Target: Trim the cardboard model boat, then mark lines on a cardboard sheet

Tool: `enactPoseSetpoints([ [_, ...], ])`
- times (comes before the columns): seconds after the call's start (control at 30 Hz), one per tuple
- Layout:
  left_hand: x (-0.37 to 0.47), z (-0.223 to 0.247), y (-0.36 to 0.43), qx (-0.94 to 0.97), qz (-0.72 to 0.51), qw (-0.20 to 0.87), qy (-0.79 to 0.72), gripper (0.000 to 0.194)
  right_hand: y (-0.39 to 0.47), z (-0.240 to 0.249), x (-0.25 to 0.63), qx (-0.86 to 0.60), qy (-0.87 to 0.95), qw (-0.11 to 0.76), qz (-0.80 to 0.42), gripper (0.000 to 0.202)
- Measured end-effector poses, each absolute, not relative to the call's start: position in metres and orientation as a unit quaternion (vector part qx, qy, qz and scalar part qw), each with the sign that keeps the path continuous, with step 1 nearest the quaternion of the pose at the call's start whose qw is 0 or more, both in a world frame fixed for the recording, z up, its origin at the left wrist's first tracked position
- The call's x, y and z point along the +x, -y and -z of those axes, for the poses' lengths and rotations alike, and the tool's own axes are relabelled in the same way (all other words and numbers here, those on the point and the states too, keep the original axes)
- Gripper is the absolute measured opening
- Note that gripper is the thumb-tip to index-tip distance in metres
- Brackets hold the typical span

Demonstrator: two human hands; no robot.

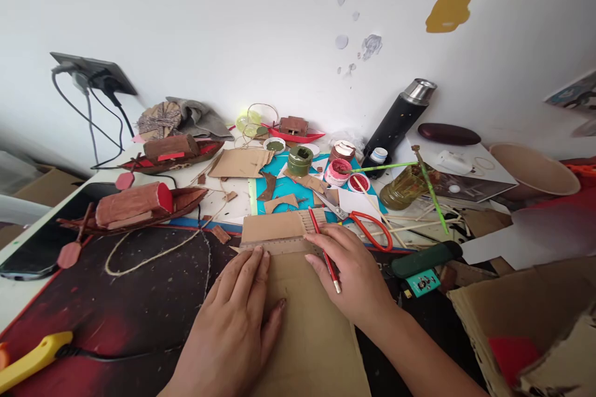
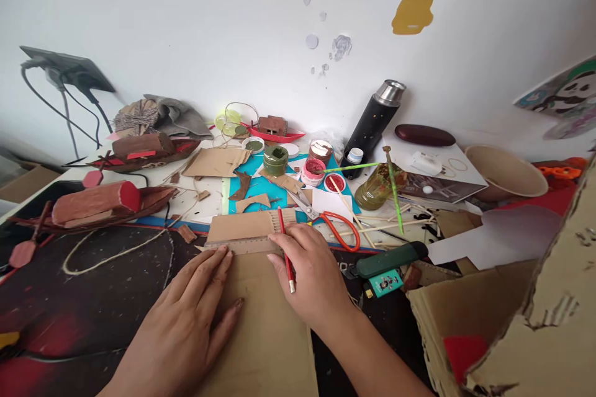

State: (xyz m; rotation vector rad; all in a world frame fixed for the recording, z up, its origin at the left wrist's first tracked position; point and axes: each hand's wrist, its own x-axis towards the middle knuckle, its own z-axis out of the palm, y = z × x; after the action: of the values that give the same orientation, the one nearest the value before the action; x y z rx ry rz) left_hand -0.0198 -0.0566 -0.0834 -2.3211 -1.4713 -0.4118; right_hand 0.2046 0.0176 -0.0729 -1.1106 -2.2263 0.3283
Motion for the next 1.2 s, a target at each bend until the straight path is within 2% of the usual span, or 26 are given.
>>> enactPoseSetpoints([
  [1.2,-0.021,0.0901,0.0593,-0.818,0.163,0.164,0.527,0.057,-0.0189,0.0756,0.2057,-0.418,0.839,0.319,-0.141,0.022],
])
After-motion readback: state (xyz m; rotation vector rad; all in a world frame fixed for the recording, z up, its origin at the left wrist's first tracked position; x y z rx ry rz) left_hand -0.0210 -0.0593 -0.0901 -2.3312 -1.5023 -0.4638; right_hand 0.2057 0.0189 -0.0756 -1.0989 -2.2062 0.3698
